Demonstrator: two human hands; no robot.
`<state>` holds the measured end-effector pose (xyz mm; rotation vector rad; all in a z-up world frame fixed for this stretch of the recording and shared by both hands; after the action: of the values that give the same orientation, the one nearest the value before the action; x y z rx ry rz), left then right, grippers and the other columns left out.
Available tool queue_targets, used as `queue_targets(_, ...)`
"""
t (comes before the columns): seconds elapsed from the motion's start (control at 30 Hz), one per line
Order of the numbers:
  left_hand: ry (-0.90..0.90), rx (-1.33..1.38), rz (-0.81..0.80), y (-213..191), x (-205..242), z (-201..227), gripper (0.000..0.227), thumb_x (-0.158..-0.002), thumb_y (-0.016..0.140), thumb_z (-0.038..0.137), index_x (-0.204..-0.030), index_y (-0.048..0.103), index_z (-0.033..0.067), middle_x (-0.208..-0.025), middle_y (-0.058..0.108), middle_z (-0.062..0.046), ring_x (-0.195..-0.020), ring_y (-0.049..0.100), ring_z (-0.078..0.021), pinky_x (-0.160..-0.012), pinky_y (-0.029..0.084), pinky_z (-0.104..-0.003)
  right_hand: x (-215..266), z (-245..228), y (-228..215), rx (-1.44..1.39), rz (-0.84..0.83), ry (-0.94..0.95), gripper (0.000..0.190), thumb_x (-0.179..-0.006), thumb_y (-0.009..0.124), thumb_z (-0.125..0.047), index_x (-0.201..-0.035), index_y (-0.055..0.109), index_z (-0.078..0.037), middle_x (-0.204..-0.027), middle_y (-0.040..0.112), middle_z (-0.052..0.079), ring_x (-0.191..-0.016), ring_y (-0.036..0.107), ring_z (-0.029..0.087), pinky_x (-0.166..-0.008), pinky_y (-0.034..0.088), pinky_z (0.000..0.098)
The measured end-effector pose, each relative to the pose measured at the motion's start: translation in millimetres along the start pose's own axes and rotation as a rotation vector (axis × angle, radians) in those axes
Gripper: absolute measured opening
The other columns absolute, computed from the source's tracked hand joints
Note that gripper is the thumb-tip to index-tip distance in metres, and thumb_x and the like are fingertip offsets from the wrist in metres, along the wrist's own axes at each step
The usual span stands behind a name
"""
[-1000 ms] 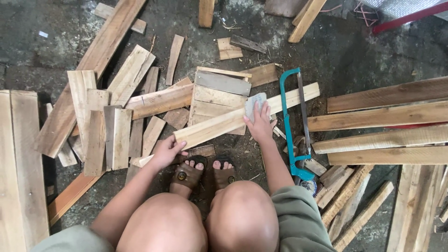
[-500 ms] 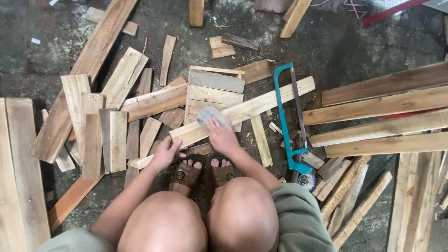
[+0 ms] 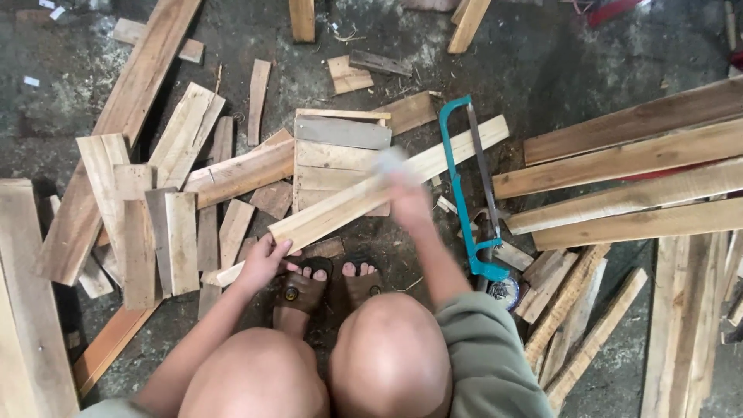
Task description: Sanding a wooden plank with sandpaper and then cutting it with a hacksaw while sitting on the floor.
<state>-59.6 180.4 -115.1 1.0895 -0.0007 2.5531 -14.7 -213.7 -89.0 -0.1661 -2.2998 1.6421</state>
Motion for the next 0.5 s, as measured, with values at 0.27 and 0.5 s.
queue_targets(0.27, -0.047, -0.089, -0.008, -0.7, 4.2, 4.7, 0.041, -0.106, 0.056, 0.027, -0.13, 0.045, -0.0045, -0.102, 0.072, -0.033, -0.07, 0.077, -0.0347, -0.061, 0.063, -0.037, 78.8, -122.7, 25.7, -0.036, 0.325, -0.742, 0.042, -0.096, 0.055, -0.024, -0.134, 0.066, -0.01, -0.138, 0.066, 0.01, -0.136, 0.058, 0.021, -0.113, 0.045, 0.0382)
queue_targets(0.5, -0.024, -0.095, -0.042, -0.2, 1.3, -3.6, 0.041, -0.106, 0.059, 0.027, -0.131, 0.044, -0.0031, -0.101, 0.072, -0.032, -0.069, 0.077, -0.0327, -0.06, 0.062, -0.036, 39.0, -62.1, 1.9, 0.248, 0.186, -0.169, 0.045, -0.09, 0.058, -0.02, -0.132, 0.065, -0.006, -0.115, 0.073, 0.018, -0.113, 0.068, 0.041, -0.1, 0.053, 0.0552)
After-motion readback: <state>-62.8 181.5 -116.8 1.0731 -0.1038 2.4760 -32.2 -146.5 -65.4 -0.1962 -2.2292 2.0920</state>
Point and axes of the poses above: each hand's wrist, its own x-axis away from the middle knuckle, its own y-axis out of the palm, z = x × y, the point moved 9 cm from there along -x, towards the middle knuckle
